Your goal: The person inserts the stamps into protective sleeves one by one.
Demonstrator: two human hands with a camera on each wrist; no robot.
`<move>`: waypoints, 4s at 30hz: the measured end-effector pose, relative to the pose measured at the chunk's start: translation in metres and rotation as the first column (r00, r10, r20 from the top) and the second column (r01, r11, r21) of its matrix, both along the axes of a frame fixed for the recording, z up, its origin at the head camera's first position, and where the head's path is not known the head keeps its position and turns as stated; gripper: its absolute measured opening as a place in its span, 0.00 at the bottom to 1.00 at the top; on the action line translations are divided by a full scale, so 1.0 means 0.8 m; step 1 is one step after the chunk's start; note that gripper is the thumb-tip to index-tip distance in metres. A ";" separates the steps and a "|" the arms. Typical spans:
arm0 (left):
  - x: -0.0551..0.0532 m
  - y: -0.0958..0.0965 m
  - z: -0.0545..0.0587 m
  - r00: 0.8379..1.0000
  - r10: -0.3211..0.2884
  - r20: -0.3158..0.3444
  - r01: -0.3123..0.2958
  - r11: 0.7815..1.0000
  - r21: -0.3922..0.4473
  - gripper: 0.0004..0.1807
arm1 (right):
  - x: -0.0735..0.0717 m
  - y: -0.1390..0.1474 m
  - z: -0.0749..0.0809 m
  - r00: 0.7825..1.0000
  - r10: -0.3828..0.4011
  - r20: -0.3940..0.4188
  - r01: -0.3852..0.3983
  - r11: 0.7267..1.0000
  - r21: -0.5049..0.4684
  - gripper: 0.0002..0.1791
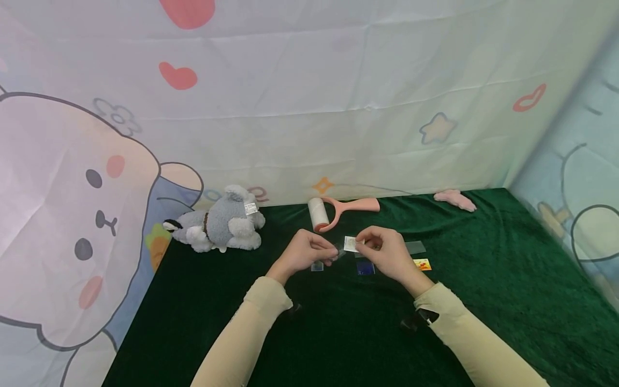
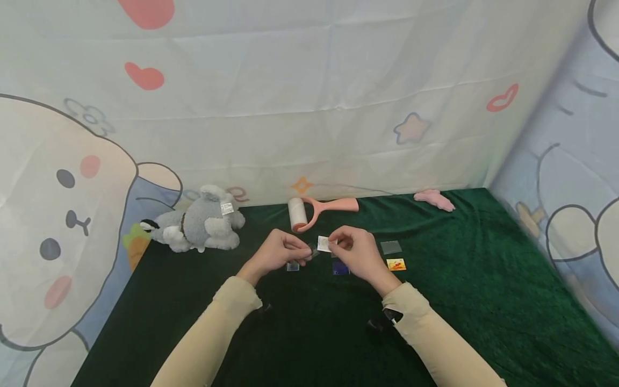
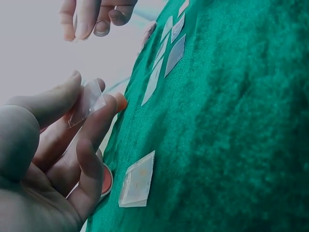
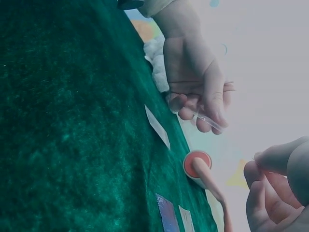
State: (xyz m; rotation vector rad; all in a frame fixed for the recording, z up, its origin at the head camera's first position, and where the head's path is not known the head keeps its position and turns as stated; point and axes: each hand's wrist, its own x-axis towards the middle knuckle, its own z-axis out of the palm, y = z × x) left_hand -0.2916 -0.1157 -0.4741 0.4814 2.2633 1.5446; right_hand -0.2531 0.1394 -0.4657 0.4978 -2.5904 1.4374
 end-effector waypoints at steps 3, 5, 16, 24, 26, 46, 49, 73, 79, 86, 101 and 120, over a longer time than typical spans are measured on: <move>0.000 0.001 0.000 1.000 -0.002 0.005 0.002 1.000 0.004 0.08 | 0.001 -0.001 0.000 1.000 -0.003 -0.012 0.003 1.000 0.006 0.04; 0.000 0.001 0.000 1.000 -0.003 0.006 0.002 1.000 0.003 0.08 | 0.001 -0.001 0.000 1.000 -0.005 -0.020 0.005 1.000 0.011 0.04; 0.001 0.000 -0.001 1.000 0.007 0.015 -0.007 1.000 -0.016 0.07 | 0.001 -0.001 -0.002 0.999 -0.004 -0.037 0.006 0.999 0.034 0.03; 0.001 -0.001 0.001 1.000 -0.010 0.019 0.010 1.000 -0.023 0.09 | 0.002 -0.002 -0.001 1.000 -0.003 -0.025 0.004 0.999 0.044 0.04; 0.001 -0.001 0.002 1.000 -0.014 0.020 0.014 1.000 -0.021 0.09 | 0.002 -0.002 -0.001 1.000 0.001 -0.025 0.000 0.999 0.049 0.04; 0.000 0.001 -0.001 0.999 -0.035 -0.014 0.035 0.999 -0.015 0.10 | 0.001 0.002 -0.004 0.999 0.030 -0.023 -0.029 0.999 0.047 0.04; -0.001 0.003 -0.001 0.999 -0.052 -0.011 0.052 0.999 -0.005 0.10 | 0.002 0.001 -0.002 0.999 0.040 -0.012 -0.039 0.998 0.044 0.04; 0.000 0.004 -0.002 0.996 -0.075 -0.039 0.075 0.997 0.005 0.11 | 0.005 0.001 -0.002 0.999 0.053 -0.010 -0.053 0.998 0.037 0.05; 0.001 0.005 -0.003 0.998 -0.052 -0.039 0.052 0.999 0.003 0.10 | 0.005 0.004 0.000 0.999 0.024 -0.025 -0.024 1.000 0.017 0.05; 0.002 0.005 -0.001 0.999 -0.016 -0.038 0.016 1.000 -0.006 0.08 | 0.005 0.003 -0.001 1.000 0.017 -0.027 -0.016 1.000 0.023 0.04; 0.002 0.007 0.004 1.000 -0.006 0.011 0.005 0.998 0.056 0.09 | 0.005 0.005 -0.002 0.999 0.027 -0.025 -0.027 0.999 0.035 0.04; 0.002 0.009 0.001 1.000 -0.004 0.004 0.003 0.998 0.055 0.09 | 0.005 0.007 -0.003 0.999 0.031 -0.041 -0.029 0.999 0.035 0.04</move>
